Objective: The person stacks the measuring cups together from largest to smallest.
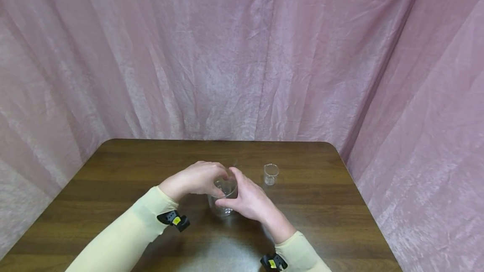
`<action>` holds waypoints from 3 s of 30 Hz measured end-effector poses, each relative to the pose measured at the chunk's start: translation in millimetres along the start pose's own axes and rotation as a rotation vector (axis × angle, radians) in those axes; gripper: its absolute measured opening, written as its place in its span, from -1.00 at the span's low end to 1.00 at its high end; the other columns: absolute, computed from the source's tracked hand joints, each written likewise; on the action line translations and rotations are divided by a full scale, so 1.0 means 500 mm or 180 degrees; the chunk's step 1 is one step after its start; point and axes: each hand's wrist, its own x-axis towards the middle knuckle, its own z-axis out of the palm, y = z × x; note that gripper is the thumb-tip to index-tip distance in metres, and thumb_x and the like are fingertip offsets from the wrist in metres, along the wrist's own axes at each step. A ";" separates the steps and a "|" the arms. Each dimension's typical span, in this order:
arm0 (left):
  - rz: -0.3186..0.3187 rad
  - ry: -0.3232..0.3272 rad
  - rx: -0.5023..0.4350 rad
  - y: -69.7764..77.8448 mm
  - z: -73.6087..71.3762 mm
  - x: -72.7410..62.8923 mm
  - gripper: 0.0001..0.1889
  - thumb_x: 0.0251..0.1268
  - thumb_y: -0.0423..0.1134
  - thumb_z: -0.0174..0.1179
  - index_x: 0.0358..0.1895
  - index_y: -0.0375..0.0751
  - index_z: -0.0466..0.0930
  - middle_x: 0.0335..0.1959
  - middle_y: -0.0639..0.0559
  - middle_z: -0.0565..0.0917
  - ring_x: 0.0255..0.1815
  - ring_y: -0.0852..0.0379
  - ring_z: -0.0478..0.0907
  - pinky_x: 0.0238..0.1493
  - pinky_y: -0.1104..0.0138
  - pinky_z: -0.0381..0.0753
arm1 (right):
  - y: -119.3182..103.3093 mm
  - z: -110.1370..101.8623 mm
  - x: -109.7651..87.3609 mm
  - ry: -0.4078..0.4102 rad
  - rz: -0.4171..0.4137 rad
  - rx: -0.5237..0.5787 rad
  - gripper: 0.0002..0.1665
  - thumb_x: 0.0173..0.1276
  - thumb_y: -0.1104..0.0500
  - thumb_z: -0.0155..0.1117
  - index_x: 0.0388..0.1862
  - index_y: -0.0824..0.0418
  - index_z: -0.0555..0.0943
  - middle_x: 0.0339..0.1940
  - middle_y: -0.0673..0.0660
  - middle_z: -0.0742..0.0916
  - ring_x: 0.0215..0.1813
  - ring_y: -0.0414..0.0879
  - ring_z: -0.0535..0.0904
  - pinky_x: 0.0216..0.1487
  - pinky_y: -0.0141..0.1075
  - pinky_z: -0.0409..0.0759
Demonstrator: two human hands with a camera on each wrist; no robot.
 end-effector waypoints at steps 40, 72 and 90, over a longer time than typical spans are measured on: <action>0.0039 0.0826 -0.0806 -0.060 0.029 -0.080 -0.31 0.41 0.03 0.56 0.48 -0.23 0.61 0.38 -0.11 0.70 0.43 -0.14 0.62 0.46 -0.13 0.54 | 0.000 0.003 -0.003 -0.0038 0.0028 0.0020 0.21 0.26 -0.25 0.73 0.69 0.15 0.31 0.37 0.13 0.74 0.38 0.15 0.67 0.38 0.20 0.60; 0.0080 0.1203 -0.1227 -0.057 0.103 -0.094 -0.04 0.35 0.19 0.57 0.65 -0.26 0.40 0.63 -0.18 0.44 0.64 -0.20 0.38 0.57 -0.19 0.41 | 0.005 0.007 -0.002 0.0015 -0.0017 0.0025 0.21 0.28 -0.15 0.74 0.72 0.17 0.28 0.37 0.14 0.74 0.38 0.17 0.67 0.41 0.19 0.57; 0.0121 0.1391 -0.1137 -0.065 0.113 -0.090 -0.06 0.29 0.25 0.58 0.59 -0.20 0.48 0.55 -0.12 0.55 0.60 -0.17 0.44 0.54 -0.16 0.45 | 0.004 0.007 -0.003 0.0026 -0.0020 0.0012 0.24 0.26 -0.16 0.75 0.74 0.18 0.28 0.38 0.17 0.72 0.40 0.14 0.65 0.42 0.18 0.56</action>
